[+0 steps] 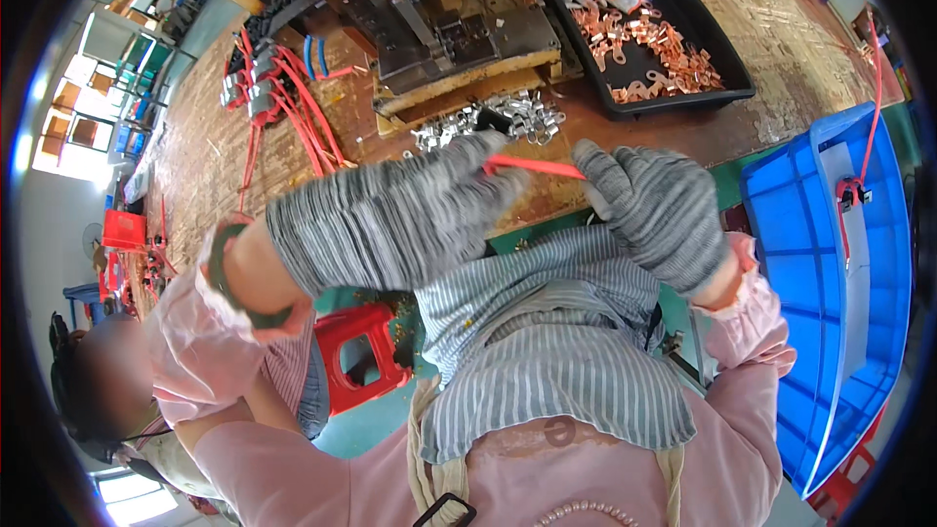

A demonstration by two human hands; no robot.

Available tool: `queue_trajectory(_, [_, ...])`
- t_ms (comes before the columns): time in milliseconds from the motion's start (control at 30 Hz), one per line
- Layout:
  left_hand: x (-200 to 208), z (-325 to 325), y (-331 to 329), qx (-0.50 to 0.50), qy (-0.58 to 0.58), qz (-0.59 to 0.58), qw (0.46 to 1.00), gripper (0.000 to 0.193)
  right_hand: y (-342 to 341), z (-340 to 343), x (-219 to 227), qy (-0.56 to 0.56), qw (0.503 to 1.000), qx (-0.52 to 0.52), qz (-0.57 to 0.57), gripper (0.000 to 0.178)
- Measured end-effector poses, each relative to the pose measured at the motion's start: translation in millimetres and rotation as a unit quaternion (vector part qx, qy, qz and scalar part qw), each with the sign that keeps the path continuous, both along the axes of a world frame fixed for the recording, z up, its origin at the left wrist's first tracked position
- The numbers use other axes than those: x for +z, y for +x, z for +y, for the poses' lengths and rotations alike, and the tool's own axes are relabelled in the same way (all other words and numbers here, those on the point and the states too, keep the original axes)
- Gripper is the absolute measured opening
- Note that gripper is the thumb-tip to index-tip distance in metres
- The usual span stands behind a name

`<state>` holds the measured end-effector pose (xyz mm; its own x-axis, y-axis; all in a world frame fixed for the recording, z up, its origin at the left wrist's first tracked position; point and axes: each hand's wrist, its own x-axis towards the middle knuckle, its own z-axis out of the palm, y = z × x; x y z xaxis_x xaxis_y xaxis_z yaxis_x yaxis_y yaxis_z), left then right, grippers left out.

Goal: Manually assemble electrical cable terminals by attaching copper lugs to stripped wire ends using a crimping machine.

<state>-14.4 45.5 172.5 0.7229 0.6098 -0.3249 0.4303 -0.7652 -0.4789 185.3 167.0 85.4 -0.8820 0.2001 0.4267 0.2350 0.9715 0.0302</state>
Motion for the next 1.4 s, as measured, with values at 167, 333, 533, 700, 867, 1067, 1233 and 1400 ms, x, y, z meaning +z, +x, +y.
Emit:
queue_trajectory(167, [-44.3, 2.0, -24.8, 0.138, -0.047, -0.048, 0.988, 0.023, -49.4, -22.9, -65.7, -0.088, 0.996, 0.035, 0.002, 0.031])
queue_trajectory(333, [-77.5, -43.9, -81.3, 0.297, -0.1, -0.09, 0.945, 0.027, -103.0, -45.3, -88.9, -0.174, 0.979, 0.078, -0.074, 0.028])
queue_trajectory(533, [-101.3, -17.9, -54.1, 0.362, -0.014, -0.402, 0.841, 0.05, -122.7, -38.8, -73.6, -0.285, 0.938, 0.053, -0.189, 0.017])
queue_trajectory(700, [-132.5, -21.6, -63.6, 0.424, -0.056, -0.48, 0.766, 0.048, -116.4, -37.5, -74.5, -0.283, 0.946, 0.062, -0.146, 0.024])
queue_trajectory(867, [-150.4, -17.7, -84.7, 0.357, 0.024, -0.453, 0.816, 0.03, -110.8, -24.2, -81.5, -0.186, 0.98, 0.067, -0.028, 0.025])
queue_trajectory(1067, [-148.0, -25.1, -95.0, 0.378, -0.007, -0.466, 0.8, 0.028, -128.2, 3.0, -77.4, -0.141, 0.965, 0.216, -0.034, 0.031])
queue_trajectory(1233, [-154.1, -31.3, -100.9, 0.39, -0.022, -0.46, 0.797, 0.029, -124.0, 1.2, -66.6, -0.686, 0.683, 0.151, -0.199, 0.028])
queue_trajectory(1400, [-161.7, -23.3, -105.6, 0.345, 0.05, -0.599, 0.721, 0.025, -122.7, 5.8, -76.6, -0.2, 0.961, 0.192, 0.008, 0.024])
